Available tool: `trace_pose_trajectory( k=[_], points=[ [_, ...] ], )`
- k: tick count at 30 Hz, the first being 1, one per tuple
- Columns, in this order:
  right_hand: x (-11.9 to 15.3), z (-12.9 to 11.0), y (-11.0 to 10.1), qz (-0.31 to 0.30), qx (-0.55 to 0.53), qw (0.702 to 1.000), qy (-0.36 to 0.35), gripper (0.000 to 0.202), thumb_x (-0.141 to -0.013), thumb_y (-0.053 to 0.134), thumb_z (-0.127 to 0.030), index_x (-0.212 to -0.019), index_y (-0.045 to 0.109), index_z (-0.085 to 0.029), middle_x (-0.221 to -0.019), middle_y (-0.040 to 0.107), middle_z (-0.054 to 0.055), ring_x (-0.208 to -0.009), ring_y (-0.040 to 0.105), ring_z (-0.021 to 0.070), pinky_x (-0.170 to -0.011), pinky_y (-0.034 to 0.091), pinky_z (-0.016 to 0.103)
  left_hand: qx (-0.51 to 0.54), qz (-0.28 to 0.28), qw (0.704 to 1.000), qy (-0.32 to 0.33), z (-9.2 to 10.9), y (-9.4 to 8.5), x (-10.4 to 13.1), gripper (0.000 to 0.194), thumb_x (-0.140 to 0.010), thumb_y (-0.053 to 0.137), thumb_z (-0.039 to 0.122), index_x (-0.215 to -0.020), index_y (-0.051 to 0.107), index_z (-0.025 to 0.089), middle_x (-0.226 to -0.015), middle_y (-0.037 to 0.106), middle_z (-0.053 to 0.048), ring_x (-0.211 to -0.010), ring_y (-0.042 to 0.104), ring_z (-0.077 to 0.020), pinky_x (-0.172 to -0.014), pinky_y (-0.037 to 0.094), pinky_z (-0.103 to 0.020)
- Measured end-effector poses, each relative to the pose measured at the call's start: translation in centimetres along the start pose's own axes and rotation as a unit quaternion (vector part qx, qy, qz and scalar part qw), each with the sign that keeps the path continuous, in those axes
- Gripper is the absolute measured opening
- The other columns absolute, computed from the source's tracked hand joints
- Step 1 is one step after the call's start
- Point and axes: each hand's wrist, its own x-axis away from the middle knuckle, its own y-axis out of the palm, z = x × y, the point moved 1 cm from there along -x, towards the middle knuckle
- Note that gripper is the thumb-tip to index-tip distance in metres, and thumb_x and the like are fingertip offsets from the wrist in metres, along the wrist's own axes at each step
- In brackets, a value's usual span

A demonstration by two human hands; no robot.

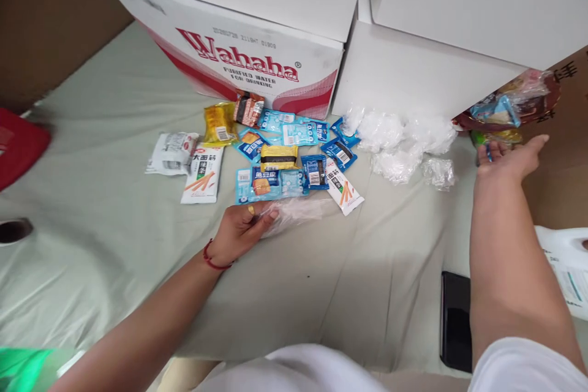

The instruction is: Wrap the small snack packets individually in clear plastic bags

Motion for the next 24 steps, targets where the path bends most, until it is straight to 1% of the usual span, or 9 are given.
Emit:
trace_pose_trajectory(
  k=[2,4,6,8,11,13,15,19,24],
  points=[
    [6.5,-1.5,0.0,0.120,0.013,0.992,0.041,0.026,-0.099,0.033,-0.016,-0.084,0.053,-0.022,-0.079,0.053,0.001,-0.057,0.049,0.0093,-0.054,0.041,0.025,0.048,0.010,0.998,-0.030,-0.3,0.1,0.3,0.046,-0.104,0.050,0.050,-0.072,0.059,0.018,-0.055,0.049,0.005,-0.052,0.041,-0.0089,-0.054,0.033,-0.022],
    [14.4,-3.2,0.7,0.085,0.012,0.996,0.018,0.011,-0.085,0.052,-0.012,-0.085,0.058,-0.022,-0.070,0.053,-0.002,-0.053,0.045,0.0101,-0.047,0.033,0.021,0.096,0.018,0.993,-0.059,-0.4,0.3,0.6,0.051,-0.105,0.045,0.056,-0.072,0.056,0.019,-0.057,0.054,0.003,-0.054,0.047,-0.0100,-0.055,0.036,-0.023],
    [22.7,-4.7,2.1,-0.101,0.007,0.995,0.006,0.011,-0.082,0.068,-0.027,-0.090,0.065,-0.022,-0.076,0.061,0.001,-0.060,0.053,0.0122,-0.049,0.041,0.022,0.137,0.019,0.987,-0.075,-0.2,0.5,0.9,0.055,-0.105,0.040,0.061,-0.072,0.054,0.019,-0.059,0.057,0.002,-0.055,0.051,-0.0113,-0.056,0.039,-0.024],
    [30.4,-5.7,3.9,-0.284,0.001,0.959,0.017,0.043,-0.080,0.078,-0.051,-0.114,0.069,-0.027,-0.109,0.071,0.008,-0.091,0.067,0.0200,-0.069,0.059,0.033,0.162,0.009,0.984,-0.079,0.1,0.8,1.1,0.058,-0.104,0.038,0.066,-0.073,0.054,0.020,-0.060,0.058,0.001,-0.056,0.052,-0.0123,-0.057,0.040,-0.025],
    [38.4,-5.6,6.7,-0.471,0.011,0.881,0.039,0.100,-0.062,0.093,-0.058,-0.148,0.048,-0.038,-0.143,0.063,0.009,-0.125,0.064,0.0288,-0.093,0.061,0.046,0.180,-0.012,0.981,-0.070,0.5,1.0,1.3,0.060,-0.104,0.036,0.069,-0.077,0.057,0.020,-0.065,0.060,0.000,-0.060,0.055,-0.0138,-0.059,0.044,-0.026],
    [40.7,-4.8,7.9,-0.494,0.031,0.867,0.066,0.094,-0.069,0.090,-0.059,-0.149,0.048,-0.035,-0.130,0.070,0.009,-0.114,0.069,0.0274,-0.089,0.063,0.045,0.168,-0.005,0.984,-0.052,0.5,1.0,1.2,0.059,-0.105,0.034,0.067,-0.082,0.061,0.020,-0.071,0.063,-0.001,-0.067,0.059,-0.0152,-0.065,0.047,-0.027],
    [41.5,-3.9,8.4,-0.456,0.035,0.883,0.103,0.065,-0.076,0.085,-0.058,-0.130,0.063,-0.029,-0.106,0.074,0.005,-0.091,0.071,0.0223,-0.077,0.063,0.039,0.134,0.034,0.990,-0.024,0.5,0.7,1.0,0.058,-0.106,0.035,0.065,-0.082,0.064,0.020,-0.082,0.066,-0.003,-0.079,0.062,-0.0168,-0.076,0.050,-0.030],
    [41.6,-3.1,7.1,-0.369,0.003,0.909,0.192,0.044,-0.067,0.093,-0.050,-0.092,0.071,-0.021,-0.080,0.070,0.000,-0.069,0.064,0.0146,-0.058,0.057,0.026,0.104,0.111,0.988,0.013,0.1,-0.1,0.4,0.063,-0.101,0.044,0.071,-0.069,0.061,0.019,-0.095,0.067,-0.008,-0.097,0.062,-0.0199,-0.092,0.050,-0.033],
    [41.3,-3.1,4.8,-0.319,-0.085,0.907,0.263,0.041,-0.063,0.097,-0.042,-0.082,0.069,-0.021,-0.066,0.062,-0.004,-0.056,0.057,0.0087,-0.049,0.048,0.019,0.226,0.019,0.969,-0.097,-0.3,-0.4,0.2,0.064,-0.095,0.049,0.078,-0.089,0.071,0.018,-0.062,0.059,0.001,-0.058,0.053,-0.0125,-0.059,0.044,-0.026]
  ],
)
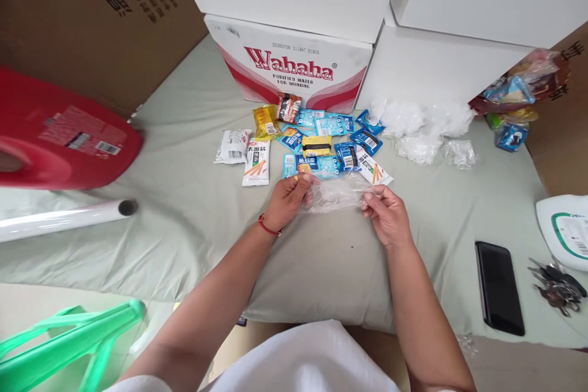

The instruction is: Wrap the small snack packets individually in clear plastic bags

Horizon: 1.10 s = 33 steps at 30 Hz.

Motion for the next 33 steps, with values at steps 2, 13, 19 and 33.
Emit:
trace_pose_trajectory(
  k=[2,13,19,33],
  points=[
    [0.0,-0.3,-0.7,0.010,-0.059,0.998,-0.009,0.040,-0.062,0.098,-0.037,-0.079,0.065,-0.021,-0.064,0.058,-0.006,-0.055,0.053,0.0067,-0.049,0.045,0.017,0.055,0.013,0.998,-0.034,0.2,0.0,-0.1,0.065,-0.091,0.054,0.080,-0.091,0.071,0.017,-0.053,0.054,0.004,-0.047,0.047,-0.0106,-0.049,0.038,-0.024],
    [-0.6,-1.2,-1.8,0.026,-0.108,0.992,-0.056,0.043,-0.061,0.096,-0.036,-0.073,0.058,-0.020,-0.064,0.049,-0.006,-0.058,0.048,0.0063,-0.047,0.038,0.016,0.297,0.080,0.945,-0.113,1.7,-0.6,-0.7,0.053,-0.091,0.065,0.070,-0.093,0.069,0.017,-0.042,0.030,0.011,-0.034,0.020,-0.0050,-0.032,0.016,-0.017],
    [0.7,-2.0,-3.5,-0.023,-0.006,1.000,-0.016,0.043,-0.065,0.094,-0.044,-0.073,0.059,-0.020,-0.063,0.048,-0.005,-0.058,0.048,0.0077,-0.049,0.036,0.018,0.368,0.084,0.916,-0.140,1.8,-1.6,-1.1,0.045,-0.101,0.056,0.063,-0.119,0.067,0.023,-0.048,0.037,0.012,-0.030,0.026,-0.0041,-0.031,0.017,-0.015],
    [2.9,-3.9,-8.4,0.155,0.280,0.936,-0.148,0.043,-0.084,0.075,-0.060,-0.107,0.071,-0.024,-0.093,0.067,0.003,-0.086,0.064,0.0175,-0.077,0.057,0.033,0.362,-0.124,0.914,-0.135,1.6,-0.3,-0.5,0.059,-0.100,0.054,0.066,-0.142,0.057,0.025,-0.072,0.070,0.003,-0.028,0.030,-0.0016,-0.029,0.016,-0.015]
  ],
)
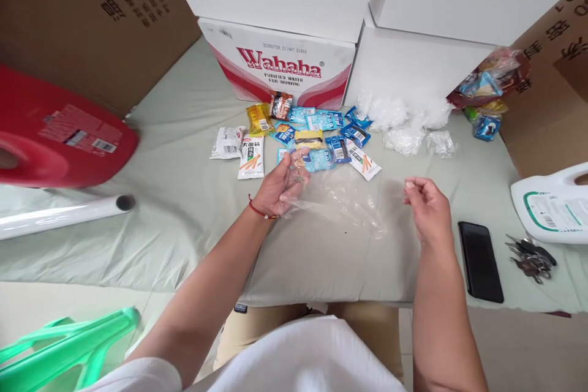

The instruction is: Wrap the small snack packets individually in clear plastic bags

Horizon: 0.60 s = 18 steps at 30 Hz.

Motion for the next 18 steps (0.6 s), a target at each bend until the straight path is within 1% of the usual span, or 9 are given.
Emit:
trace_pose_trajectory(
  k=[2,4,6,8,10,11,13,16,18],
  points=[
    [-1.9,-2.2,1.7,-0.031,0.054,0.994,-0.094,0.057,-0.083,0.077,-0.057,-0.130,0.065,-0.027,-0.120,0.069,0.007,-0.113,0.065,0.0233,-0.096,0.056,0.042,-0.035,-0.040,0.999,-0.012,-0.1,0.3,0.3,0.067,-0.098,0.055,0.069,-0.148,0.054,0.025,-0.084,0.075,-0.002,-0.028,0.031,-0.0010,-0.029,0.015,-0.016],
    [-3.7,-4.9,3.8,-0.114,0.112,0.966,-0.203,0.088,-0.075,0.085,-0.055,-0.151,0.050,-0.030,-0.146,0.059,0.010,-0.138,0.052,0.0288,-0.114,0.047,0.051,-0.073,-0.074,0.994,-0.019,0.0,0.7,0.7,0.075,-0.095,0.055,0.074,-0.151,0.052,0.023,-0.089,0.077,-0.006,-0.029,0.030,-0.0008,-0.030,0.014,-0.017],
    [-5.3,-7.2,6.0,-0.226,0.151,0.922,-0.274,0.105,-0.065,0.091,-0.055,-0.156,0.046,-0.028,-0.148,0.059,0.011,-0.144,0.047,0.0318,-0.119,0.041,0.054,-0.106,-0.103,0.989,-0.009,0.2,1.2,1.2,0.082,-0.091,0.056,0.078,-0.151,0.053,0.022,-0.089,0.077,-0.007,-0.030,0.029,-0.0010,-0.032,0.014,-0.018],
    [-6.9,-8.6,8.0,-0.356,0.165,0.879,-0.271,0.089,-0.069,0.088,-0.058,-0.146,0.058,-0.025,-0.128,0.070,0.008,-0.129,0.058,0.0301,-0.112,0.046,0.050,-0.146,-0.111,0.983,0.025,0.5,1.6,1.8,0.086,-0.083,0.071,0.074,-0.150,0.055,0.022,-0.089,0.076,-0.007,-0.035,0.033,-0.0015,-0.036,0.018,-0.019],
    [-8.3,-9.4,9.1,-0.436,0.169,0.851,-0.239,0.057,-0.080,0.078,-0.059,-0.123,0.073,-0.022,-0.104,0.075,0.005,-0.106,0.067,0.0244,-0.101,0.053,0.043,-0.222,-0.100,0.968,0.056,0.9,1.6,2.4,0.091,-0.070,0.090,0.054,-0.150,0.055,0.024,-0.095,0.075,-0.005,-0.042,0.039,-0.0024,-0.042,0.027,-0.019],
    [-8.8,-9.9,9.3,-0.442,0.170,0.850,-0.231,0.046,-0.084,0.074,-0.058,-0.110,0.077,-0.021,-0.097,0.076,0.004,-0.098,0.068,0.0217,-0.096,0.054,0.040,-0.279,-0.086,0.954,0.068,1.1,1.4,2.6,0.094,-0.064,0.095,0.040,-0.149,0.056,0.025,-0.098,0.074,-0.004,-0.046,0.041,-0.0033,-0.045,0.031,-0.020],
    [-9.1,-11.1,8.9,-0.399,0.165,0.869,-0.241,0.035,-0.088,0.072,-0.054,-0.094,0.078,-0.019,-0.092,0.075,0.003,-0.089,0.067,0.0181,-0.088,0.053,0.034,-0.415,-0.040,0.905,0.088,1.4,0.7,2.8,0.087,-0.061,0.090,0.019,-0.143,0.061,0.026,-0.100,0.073,-0.002,-0.053,0.046,-0.0063,-0.053,0.037,-0.021],
    [-7.0,-14.1,6.5,-0.280,0.175,0.886,-0.326,0.023,-0.093,0.070,-0.041,-0.095,0.078,-0.020,-0.093,0.074,0.004,-0.086,0.066,0.0155,-0.080,0.051,0.030,-0.595,0.034,0.789,0.151,2.2,-0.4,2.9,0.046,-0.071,0.068,0.005,-0.113,0.075,0.023,-0.094,0.073,-0.002,-0.069,0.057,-0.0148,-0.064,0.042,-0.025],
    [-3.6,-15.9,4.1,-0.171,0.210,0.862,-0.429,0.013,-0.095,0.069,-0.031,-0.097,0.078,-0.022,-0.094,0.073,0.004,-0.087,0.066,0.0153,-0.079,0.050,0.030,-0.668,0.067,0.708,0.222,2.8,-0.8,3.0,0.032,-0.077,0.058,0.004,-0.096,0.076,0.021,-0.095,0.072,-0.006,-0.084,0.063,-0.0213,-0.075,0.045,-0.030]
  ],
)
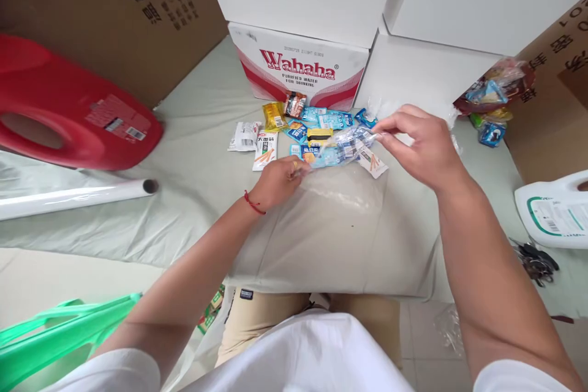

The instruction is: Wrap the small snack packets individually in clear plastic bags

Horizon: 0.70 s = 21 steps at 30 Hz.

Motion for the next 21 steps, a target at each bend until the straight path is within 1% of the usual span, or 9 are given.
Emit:
trace_pose_trajectory(
  k=[2,3,5,7,11,14,16,18,21],
  points=[
    [3.1,-3.3,-1.5,0.086,0.100,0.989,-0.071,0.009,-0.093,0.072,-0.023,-0.100,0.077,-0.026,-0.095,0.073,0.004,-0.088,0.066,0.0171,-0.079,0.050,0.031,-0.075,0.064,0.994,0.050,-0.1,-0.6,0.2,0.030,-0.083,0.052,0.006,-0.096,0.075,0.020,-0.099,0.071,-0.009,-0.095,0.062,-0.0259,-0.083,0.045,-0.035],
    [4.9,-4.8,-1.6,0.099,0.134,0.981,-0.097,0.014,-0.090,0.074,-0.020,-0.102,0.077,-0.028,-0.093,0.072,0.004,-0.086,0.066,0.0186,-0.077,0.050,0.032,-0.099,0.088,0.989,0.068,-0.2,-0.8,0.4,0.030,-0.086,0.049,0.008,-0.098,0.074,0.020,-0.100,0.070,-0.011,-0.097,0.061,-0.0272,-0.086,0.045,-0.038],
    [8.9,-7.0,-0.4,0.056,0.138,0.981,-0.126,0.023,-0.089,0.073,-0.015,-0.105,0.075,-0.031,-0.087,0.071,0.004,-0.081,0.064,0.0200,-0.073,0.049,0.033,-0.119,0.098,0.984,0.091,-0.6,-0.7,0.9,0.029,-0.092,0.045,0.010,-0.096,0.072,0.021,-0.100,0.070,-0.012,-0.096,0.059,-0.0273,-0.088,0.044,-0.040],
    [12.6,-8.2,2.2,0.012,0.085,0.987,-0.135,0.029,-0.089,0.069,-0.007,-0.105,0.074,-0.030,-0.077,0.067,0.002,-0.070,0.058,0.0176,-0.064,0.045,0.031,-0.116,0.062,0.986,0.101,-1.4,-0.1,1.4,0.029,-0.095,0.042,0.011,-0.089,0.069,0.021,-0.101,0.070,-0.012,-0.095,0.059,-0.0263,-0.089,0.044,-0.039],
    [18.1,-9.1,8.1,-0.033,0.046,0.996,-0.074,0.028,-0.095,0.059,-0.005,-0.108,0.073,-0.026,-0.074,0.063,0.002,-0.064,0.050,0.0156,-0.057,0.039,0.030,-0.134,-0.076,0.983,0.099,-3.3,1.1,2.5,0.024,-0.086,0.046,0.008,-0.087,0.067,0.020,-0.109,0.072,-0.013,-0.102,0.063,-0.0277,-0.091,0.046,-0.041],
    [19.9,-9.3,10.1,-0.055,0.030,0.998,-0.027,0.034,-0.098,0.053,-0.007,-0.118,0.073,-0.026,-0.078,0.061,0.003,-0.068,0.051,0.0161,-0.059,0.040,0.029,-0.111,-0.128,0.981,0.095,-3.6,0.7,3.1,0.027,-0.074,0.054,0.008,-0.092,0.070,0.020,-0.121,0.074,-0.011,-0.116,0.065,-0.0303,-0.101,0.047,-0.045],
    [20.2,-9.4,10.3,-0.067,0.020,0.997,-0.020,0.041,-0.098,0.051,-0.006,-0.128,0.070,-0.026,-0.079,0.059,0.002,-0.070,0.050,0.0163,-0.061,0.041,0.027,-0.050,-0.123,0.988,0.079,-3.2,0.0,3.3,0.024,-0.073,0.056,0.013,-0.091,0.070,0.022,-0.122,0.076,-0.009,-0.119,0.067,-0.0299,-0.107,0.046,-0.045],
    [20.2,-9.3,10.1,-0.089,0.021,0.995,-0.034,0.048,-0.097,0.051,-0.005,-0.135,0.068,-0.029,-0.078,0.055,0.001,-0.069,0.048,0.0158,-0.061,0.040,0.026,0.025,-0.106,0.993,0.049,-2.6,-0.3,3.3,0.012,-0.081,0.057,0.020,-0.078,0.068,0.022,-0.115,0.079,-0.008,-0.115,0.070,-0.0288,-0.109,0.046,-0.044],
    [20.1,-9.2,10.1,-0.137,0.043,0.986,-0.080,0.057,-0.094,0.050,-0.001,-0.136,0.067,-0.035,-0.077,0.052,0.000,-0.069,0.046,0.0160,-0.063,0.038,0.026,0.117,-0.067,0.991,-0.003,-2.1,-0.1,3.1,0.039,-0.091,0.057,0.037,-0.055,0.052,0.022,-0.098,0.081,-0.007,-0.109,0.073,-0.0282,-0.115,0.044,-0.046]
  ],
)
